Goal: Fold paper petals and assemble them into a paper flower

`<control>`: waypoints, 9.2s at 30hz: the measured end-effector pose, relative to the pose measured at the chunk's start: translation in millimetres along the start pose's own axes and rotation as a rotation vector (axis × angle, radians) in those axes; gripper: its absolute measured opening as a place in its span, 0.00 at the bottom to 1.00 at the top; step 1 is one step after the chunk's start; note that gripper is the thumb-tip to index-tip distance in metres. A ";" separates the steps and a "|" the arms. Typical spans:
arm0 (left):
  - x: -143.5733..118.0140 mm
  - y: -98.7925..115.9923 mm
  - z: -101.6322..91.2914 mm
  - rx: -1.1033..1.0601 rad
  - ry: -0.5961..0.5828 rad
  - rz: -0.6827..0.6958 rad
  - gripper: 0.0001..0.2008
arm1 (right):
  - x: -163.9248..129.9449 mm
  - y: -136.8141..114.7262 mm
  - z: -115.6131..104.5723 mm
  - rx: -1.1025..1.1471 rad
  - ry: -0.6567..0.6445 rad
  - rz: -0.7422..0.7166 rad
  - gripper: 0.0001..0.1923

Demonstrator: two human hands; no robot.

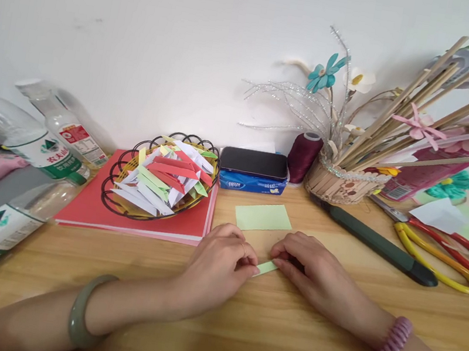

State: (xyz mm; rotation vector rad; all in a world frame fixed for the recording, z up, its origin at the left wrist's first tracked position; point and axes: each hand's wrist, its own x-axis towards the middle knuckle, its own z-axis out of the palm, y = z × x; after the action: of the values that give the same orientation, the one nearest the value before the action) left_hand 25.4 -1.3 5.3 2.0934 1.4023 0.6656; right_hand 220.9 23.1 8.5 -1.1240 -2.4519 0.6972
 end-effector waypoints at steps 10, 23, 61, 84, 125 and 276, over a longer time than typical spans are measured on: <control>-2.8 0.8 -2.7 0.013 -0.065 -0.072 0.03 | 1.0 6.9 0.4 -0.120 0.016 0.045 0.01; -6.1 -0.8 -2.5 0.035 -0.064 -0.040 0.02 | 0.3 16.1 1.7 -0.045 0.069 0.053 0.06; -12.7 -6.9 -5.2 0.160 0.066 0.232 0.09 | 1.7 -14.7 8.8 0.075 0.124 -0.042 0.13; -13.0 2.7 -18.3 -0.924 -0.376 -0.296 0.21 | 1.9 -38.6 5.3 0.775 0.001 0.273 0.25; -14.3 6.2 -23.8 -0.950 -0.491 -0.425 0.21 | 6.7 -26.6 3.6 0.933 0.137 0.451 0.17; 7.6 1.5 -5.0 -0.029 -0.386 -0.244 0.04 | -45.4 -3.9 9.0 -0.447 0.251 0.177 0.15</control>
State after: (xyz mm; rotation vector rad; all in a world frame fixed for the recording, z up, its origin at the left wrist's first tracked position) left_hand 25.8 6.1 10.7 1.8613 1.3792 0.1700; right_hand 242.3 -16.8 -1.7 -1.5011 -2.3672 0.0346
